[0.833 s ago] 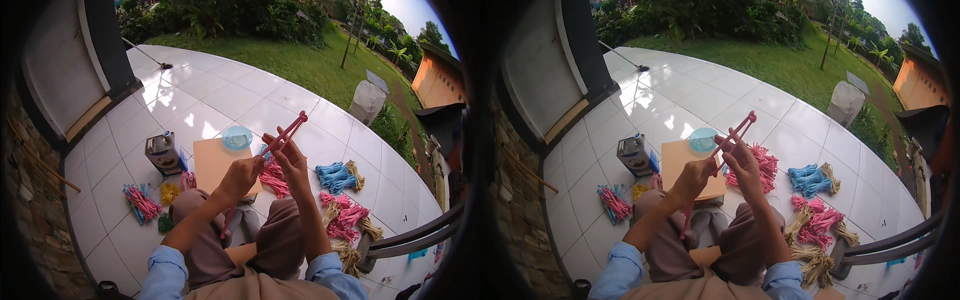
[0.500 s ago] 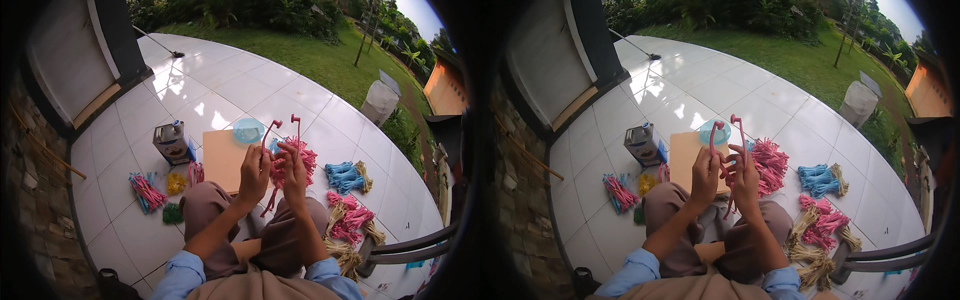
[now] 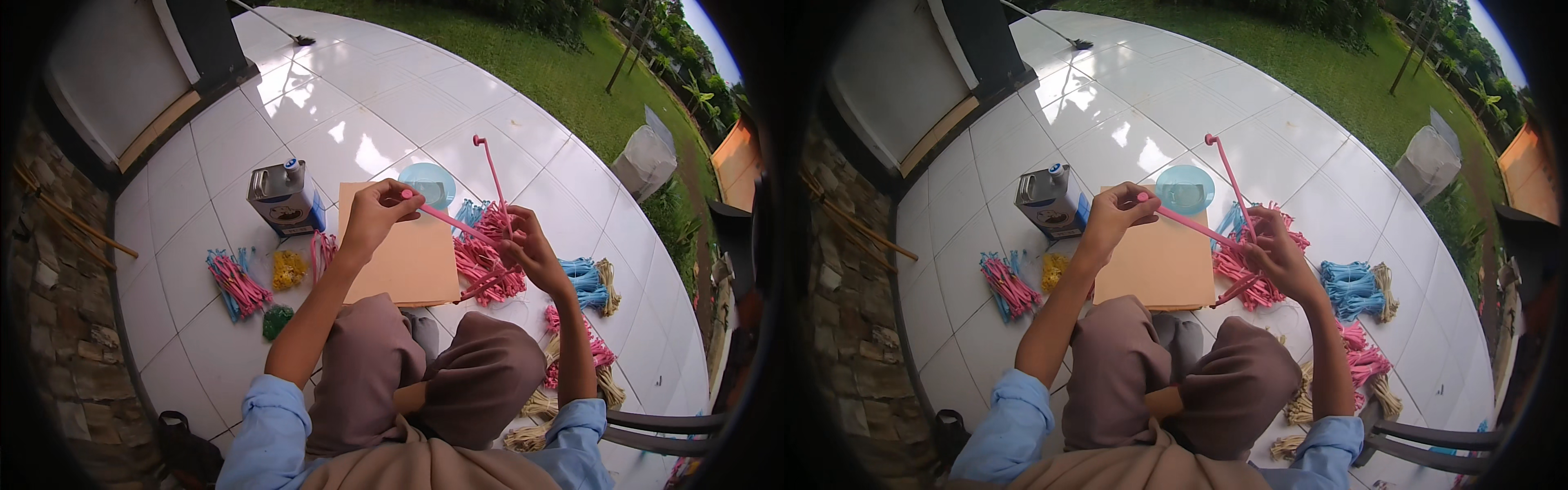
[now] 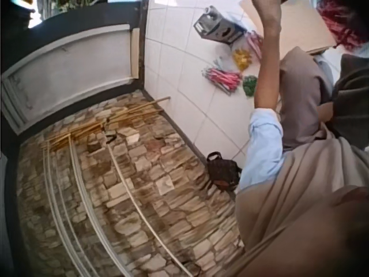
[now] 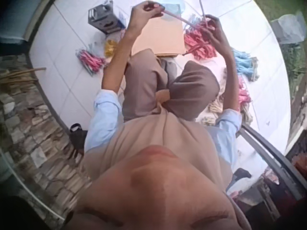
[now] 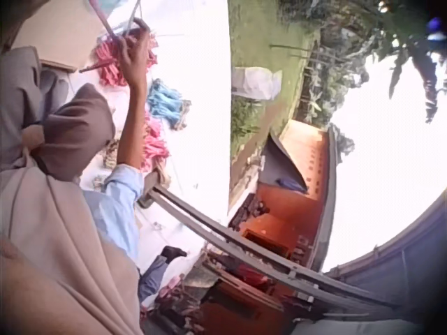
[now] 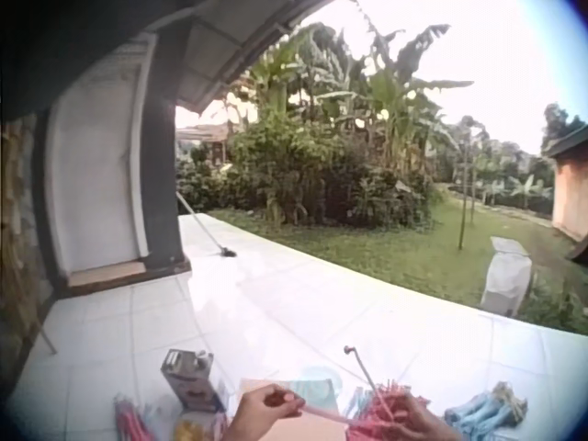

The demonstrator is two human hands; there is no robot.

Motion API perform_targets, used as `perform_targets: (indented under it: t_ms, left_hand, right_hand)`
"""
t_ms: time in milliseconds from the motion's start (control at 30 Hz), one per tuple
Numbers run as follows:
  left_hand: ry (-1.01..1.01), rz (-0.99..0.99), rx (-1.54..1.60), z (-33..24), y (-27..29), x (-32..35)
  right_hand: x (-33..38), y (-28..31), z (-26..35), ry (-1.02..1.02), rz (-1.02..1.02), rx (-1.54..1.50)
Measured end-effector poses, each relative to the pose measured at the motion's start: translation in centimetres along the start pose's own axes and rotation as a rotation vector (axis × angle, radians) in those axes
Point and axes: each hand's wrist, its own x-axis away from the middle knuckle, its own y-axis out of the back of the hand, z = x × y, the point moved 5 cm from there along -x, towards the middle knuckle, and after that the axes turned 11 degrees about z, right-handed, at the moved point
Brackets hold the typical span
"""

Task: The person applies adhesive to various small shoe components using a finger, then places the components onto a flat surface.

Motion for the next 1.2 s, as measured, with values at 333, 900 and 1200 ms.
perform_targets:
  t_ms: [333, 900, 1200]
  left_hand:
    - [0.005, 0.046, 0.116, 6.6, 1.1, -1.6]
    - [-0.01, 0.157, -0.943, 12.6, 3.5, -2.0]
    - [0.032, 0.274, -1.06, 12.3, 3.9, -2.9]
  right_hand:
    - [-2.2, -0.5, -5.1, -0.172, 0.092, 0.141]
    - [-7.7, -0.5, -17.3, -0.008, -0.143, -0.483]
    - [-9.7, -0.2, -17.8, -0.038, -0.067, -0.402]
